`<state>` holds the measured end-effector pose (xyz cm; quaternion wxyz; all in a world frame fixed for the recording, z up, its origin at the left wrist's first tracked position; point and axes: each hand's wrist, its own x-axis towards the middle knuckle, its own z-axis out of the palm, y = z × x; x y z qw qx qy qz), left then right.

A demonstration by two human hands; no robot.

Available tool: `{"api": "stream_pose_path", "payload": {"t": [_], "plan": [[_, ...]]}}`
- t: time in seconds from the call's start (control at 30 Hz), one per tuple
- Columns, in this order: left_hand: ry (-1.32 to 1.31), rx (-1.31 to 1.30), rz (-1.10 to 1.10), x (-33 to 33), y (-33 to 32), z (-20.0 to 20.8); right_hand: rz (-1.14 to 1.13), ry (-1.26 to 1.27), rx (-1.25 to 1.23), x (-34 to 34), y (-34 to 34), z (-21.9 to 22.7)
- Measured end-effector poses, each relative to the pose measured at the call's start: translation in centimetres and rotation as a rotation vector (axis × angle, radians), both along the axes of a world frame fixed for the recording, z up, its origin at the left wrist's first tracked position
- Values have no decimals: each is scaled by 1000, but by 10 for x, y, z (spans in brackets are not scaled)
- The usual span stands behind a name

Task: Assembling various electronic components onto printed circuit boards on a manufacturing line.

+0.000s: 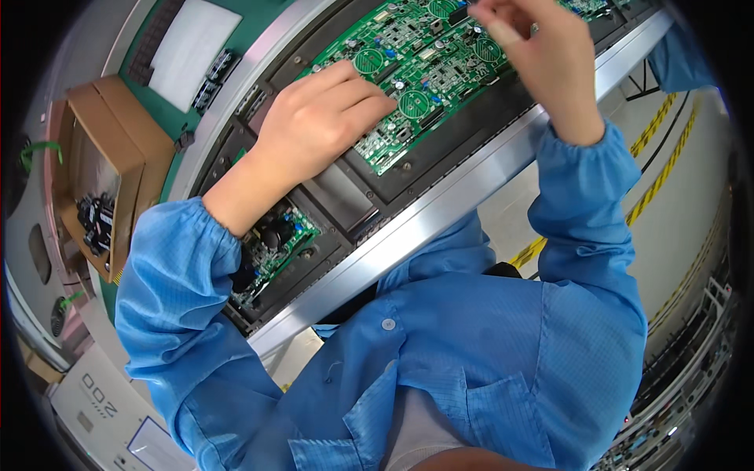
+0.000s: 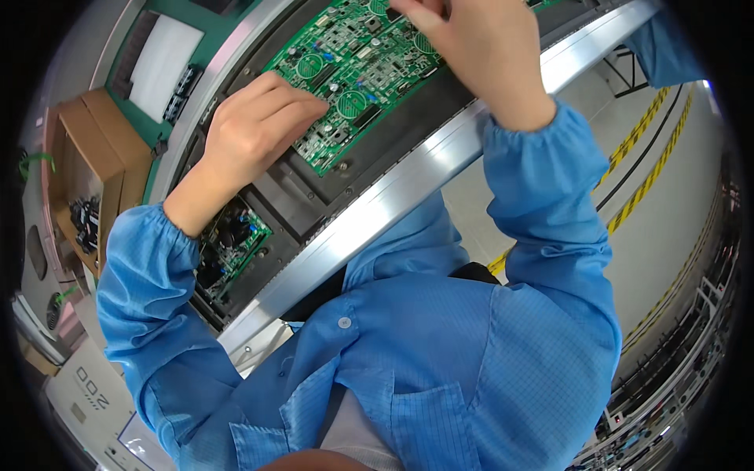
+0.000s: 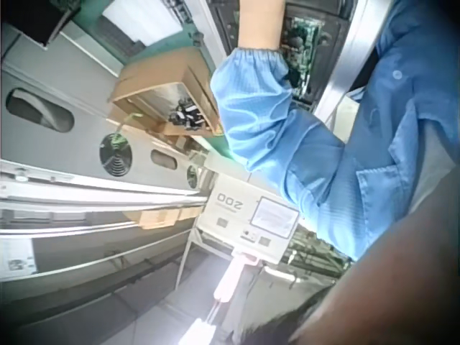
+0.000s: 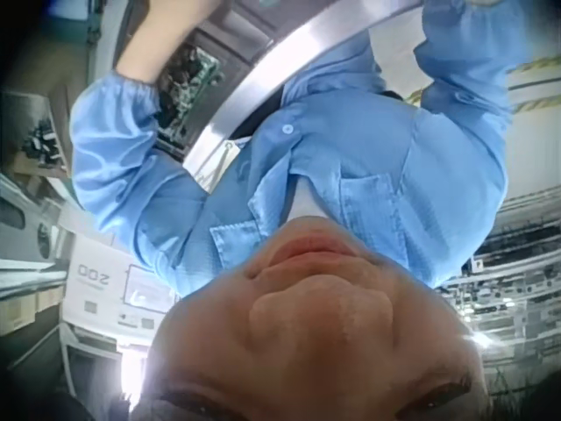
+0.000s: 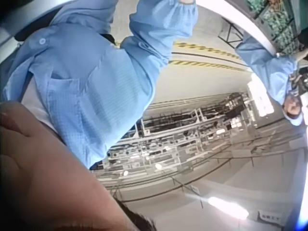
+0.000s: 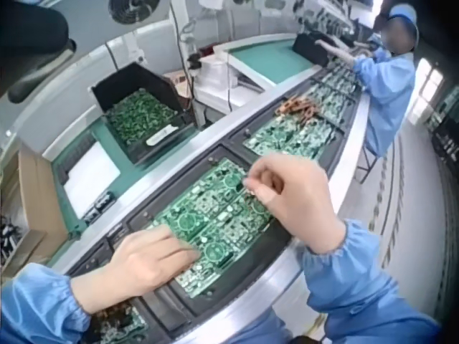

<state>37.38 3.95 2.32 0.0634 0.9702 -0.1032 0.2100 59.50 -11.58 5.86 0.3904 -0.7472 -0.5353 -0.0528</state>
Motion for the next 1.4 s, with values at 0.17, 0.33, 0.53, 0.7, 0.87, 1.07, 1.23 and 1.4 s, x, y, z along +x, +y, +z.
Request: {"api": "stream_pose_path", "payload": {"t": [0.17,0.33,0.53,0.7,0.87,1.07,1.23,1.4], "plan": [[42,20,-56,9,7,-8,45,126,326,32,23,-14],[60,48,-57,9,9,-5,302,263,202,39,18,-24],[74,81,-53,9,9,-3,330,249,187,38,16,-22],[109,117,-50,14,8,0,351,253,207,44,16,-23],[126,147,-5,15,7,10,385,154,145,61,20,-55],[84,202,-40,14,5,2,266,316,86,46,14,-48],[29,311,-82,10,6,-3,243,339,119,41,20,-48],[10,381,-110,9,9,-7,218,329,153,38,27,-50]]}}
